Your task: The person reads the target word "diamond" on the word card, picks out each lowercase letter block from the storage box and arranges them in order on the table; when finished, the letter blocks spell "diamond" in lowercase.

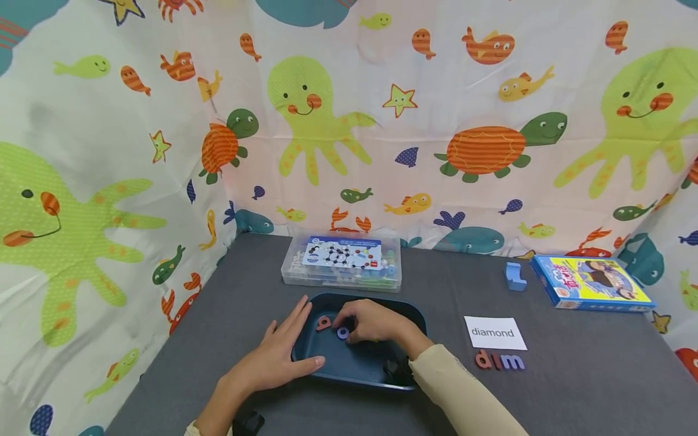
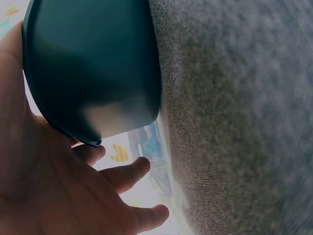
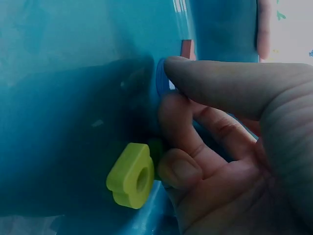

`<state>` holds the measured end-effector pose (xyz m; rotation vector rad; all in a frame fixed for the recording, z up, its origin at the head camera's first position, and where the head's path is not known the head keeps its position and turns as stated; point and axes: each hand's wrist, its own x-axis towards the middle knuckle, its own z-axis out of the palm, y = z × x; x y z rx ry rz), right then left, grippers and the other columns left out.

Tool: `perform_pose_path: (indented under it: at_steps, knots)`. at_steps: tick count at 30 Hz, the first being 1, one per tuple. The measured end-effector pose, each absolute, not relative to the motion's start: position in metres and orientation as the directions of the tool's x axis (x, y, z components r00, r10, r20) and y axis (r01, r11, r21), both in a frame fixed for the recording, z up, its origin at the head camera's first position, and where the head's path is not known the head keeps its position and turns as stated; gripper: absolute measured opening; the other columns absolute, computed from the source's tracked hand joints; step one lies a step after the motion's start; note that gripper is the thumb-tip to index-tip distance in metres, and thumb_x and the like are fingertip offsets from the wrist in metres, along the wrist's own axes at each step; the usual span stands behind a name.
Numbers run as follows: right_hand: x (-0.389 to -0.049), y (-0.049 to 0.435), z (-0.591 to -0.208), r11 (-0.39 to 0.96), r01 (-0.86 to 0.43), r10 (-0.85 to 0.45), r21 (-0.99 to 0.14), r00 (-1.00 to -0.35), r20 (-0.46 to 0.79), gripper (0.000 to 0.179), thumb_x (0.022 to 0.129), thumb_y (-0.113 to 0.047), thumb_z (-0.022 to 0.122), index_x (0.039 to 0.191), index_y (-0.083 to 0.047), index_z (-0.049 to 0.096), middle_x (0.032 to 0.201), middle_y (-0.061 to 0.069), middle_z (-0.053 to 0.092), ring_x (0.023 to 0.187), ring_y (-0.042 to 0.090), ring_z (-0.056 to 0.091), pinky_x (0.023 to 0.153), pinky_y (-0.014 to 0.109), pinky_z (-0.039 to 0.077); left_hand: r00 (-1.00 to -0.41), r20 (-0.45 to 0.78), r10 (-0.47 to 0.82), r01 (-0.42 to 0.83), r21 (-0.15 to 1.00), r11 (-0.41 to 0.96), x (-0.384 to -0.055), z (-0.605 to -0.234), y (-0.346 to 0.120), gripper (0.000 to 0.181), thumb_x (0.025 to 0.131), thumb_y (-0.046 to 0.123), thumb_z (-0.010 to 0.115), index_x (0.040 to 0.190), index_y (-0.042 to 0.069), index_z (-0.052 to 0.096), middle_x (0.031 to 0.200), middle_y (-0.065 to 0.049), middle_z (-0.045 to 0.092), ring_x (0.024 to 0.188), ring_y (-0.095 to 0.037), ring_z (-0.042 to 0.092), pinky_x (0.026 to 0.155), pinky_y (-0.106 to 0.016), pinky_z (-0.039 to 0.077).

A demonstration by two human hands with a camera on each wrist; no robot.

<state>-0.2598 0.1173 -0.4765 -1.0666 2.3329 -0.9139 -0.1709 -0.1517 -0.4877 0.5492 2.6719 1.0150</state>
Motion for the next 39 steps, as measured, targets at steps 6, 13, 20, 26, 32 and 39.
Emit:
perform_pose_path:
  at_steps: [6,13,20,26,32,39]
  knots:
    - [-0.262,0.116,-0.479,0.466,-0.522,-0.812,-0.714,-0.572,-0.112,0.033,0.092,-0.003,0.08,0.125,-0.009,0.079,0.118,-0.001,0.066,0.086,0.014,0.058,0.077,0.029,0.053,-0.904,-0.075,0.421,0.265,0.675,0.689,-0.171,-0.487,-0.151,0.104,0.097,0.066,0.068,0.174,0.024,0.012,0.179,0.009,-0.001,0.163,-0.028,0.015,0.12,-0.077,-0.001]
    - [-0.262,0.114,-0.479,0.482,-0.494,-0.806,-0.724,-0.574,-0.146,0.036,0.089,0.002,0.08,0.122,-0.012,0.081,0.117,-0.004,0.065,0.093,0.022,0.059,0.077,0.03,0.052,-0.904,-0.074,0.421,0.266,0.673,0.69,-0.17,-0.487,-0.152,0.104,0.097,0.066,0.068,0.175,0.024,0.012,0.179,0.01,-0.002,0.163,-0.028,0.017,0.12,-0.077,-0.001]
    - [-0.261,0.112,-0.477,0.48,-0.39,-0.778,-0.786,-0.603,-0.176,0.03,0.091,-0.003,0.082,0.119,-0.013,0.08,0.112,-0.003,0.068,0.085,0.016,0.06,0.072,0.029,0.052,-0.906,-0.078,0.415,0.259,0.675,0.691,-0.17,-0.487,-0.152,0.104,0.097,0.065,0.069,0.175,0.023,0.012,0.179,0.01,-0.002,0.163,-0.029,0.016,0.12,-0.076,-0.002]
    - [-0.257,0.114,-0.471,0.414,-0.243,-0.753,-0.877,-0.632,-0.181,0.027,0.094,-0.01,0.08,0.121,-0.01,0.078,0.082,-0.002,0.061,0.056,0.014,0.047,0.057,0.027,0.042,-0.908,-0.086,0.41,0.254,0.666,0.702,-0.171,-0.486,-0.15,0.105,0.097,0.067,0.068,0.175,0.023,0.013,0.179,0.009,-0.001,0.163,-0.03,0.016,0.12,-0.077,-0.001]
    - [-0.257,0.124,-0.465,0.304,-0.235,-0.767,-0.923,-0.635,-0.09,0.028,0.098,-0.011,0.076,0.124,-0.001,0.073,0.071,0.001,0.055,0.059,0.017,0.048,0.058,0.028,0.043,-0.907,-0.076,0.413,0.261,0.669,0.696,-0.17,-0.486,-0.149,0.105,0.096,0.066,0.069,0.175,0.024,0.013,0.179,0.01,-0.001,0.163,-0.03,0.016,0.12,-0.078,-0.001]
    - [-0.258,0.141,-0.462,0.239,-0.207,-0.757,-0.949,-0.651,-0.048,0.021,0.101,-0.005,0.071,0.118,0.008,0.069,0.068,0.004,0.053,0.057,0.028,0.046,0.058,0.034,0.046,-0.912,-0.076,0.404,0.256,0.663,0.704,-0.171,-0.487,-0.149,0.107,0.095,0.067,0.07,0.175,0.023,0.013,0.179,0.011,-0.001,0.163,-0.029,0.017,0.12,-0.077,-0.002]
